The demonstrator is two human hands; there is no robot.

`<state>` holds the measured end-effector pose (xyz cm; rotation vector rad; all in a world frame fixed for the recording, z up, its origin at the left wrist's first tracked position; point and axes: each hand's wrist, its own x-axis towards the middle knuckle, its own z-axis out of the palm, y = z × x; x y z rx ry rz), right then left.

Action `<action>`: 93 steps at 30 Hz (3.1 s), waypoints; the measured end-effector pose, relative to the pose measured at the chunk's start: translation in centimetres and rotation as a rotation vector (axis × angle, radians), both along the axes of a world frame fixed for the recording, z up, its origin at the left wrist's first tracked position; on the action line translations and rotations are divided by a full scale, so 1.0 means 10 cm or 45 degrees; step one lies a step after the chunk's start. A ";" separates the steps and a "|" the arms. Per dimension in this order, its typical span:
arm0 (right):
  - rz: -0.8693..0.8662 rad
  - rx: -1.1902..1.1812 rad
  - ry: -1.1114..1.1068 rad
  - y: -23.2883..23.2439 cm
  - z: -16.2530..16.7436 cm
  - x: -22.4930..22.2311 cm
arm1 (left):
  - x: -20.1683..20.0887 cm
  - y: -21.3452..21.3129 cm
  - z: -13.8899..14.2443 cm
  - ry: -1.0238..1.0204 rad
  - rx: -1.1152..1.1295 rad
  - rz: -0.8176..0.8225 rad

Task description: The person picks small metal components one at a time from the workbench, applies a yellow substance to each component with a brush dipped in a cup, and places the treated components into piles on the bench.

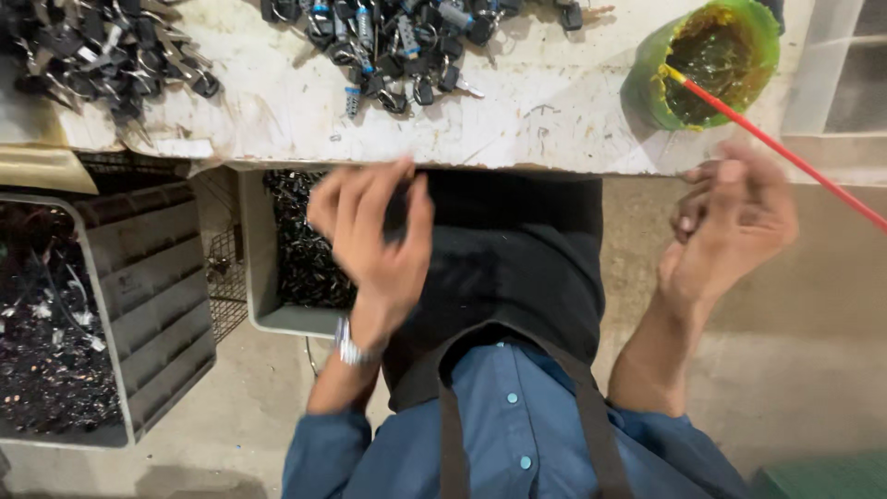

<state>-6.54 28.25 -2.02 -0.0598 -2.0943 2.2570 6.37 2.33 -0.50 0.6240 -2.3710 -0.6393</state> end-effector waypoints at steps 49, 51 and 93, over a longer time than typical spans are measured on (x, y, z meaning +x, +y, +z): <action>0.519 0.327 -0.088 -0.23 -0.02 0.24 | -0.28 0.44 0.02 0.304 0.404 -0.727; 0.399 0.551 -0.030 -0.15 -0.05 0.12 | -0.28 0.43 0.03 0.273 0.592 -0.639; -0.470 -0.276 0.219 0.61 -0.24 0.01 | -0.07 0.23 0.02 0.191 0.508 -0.216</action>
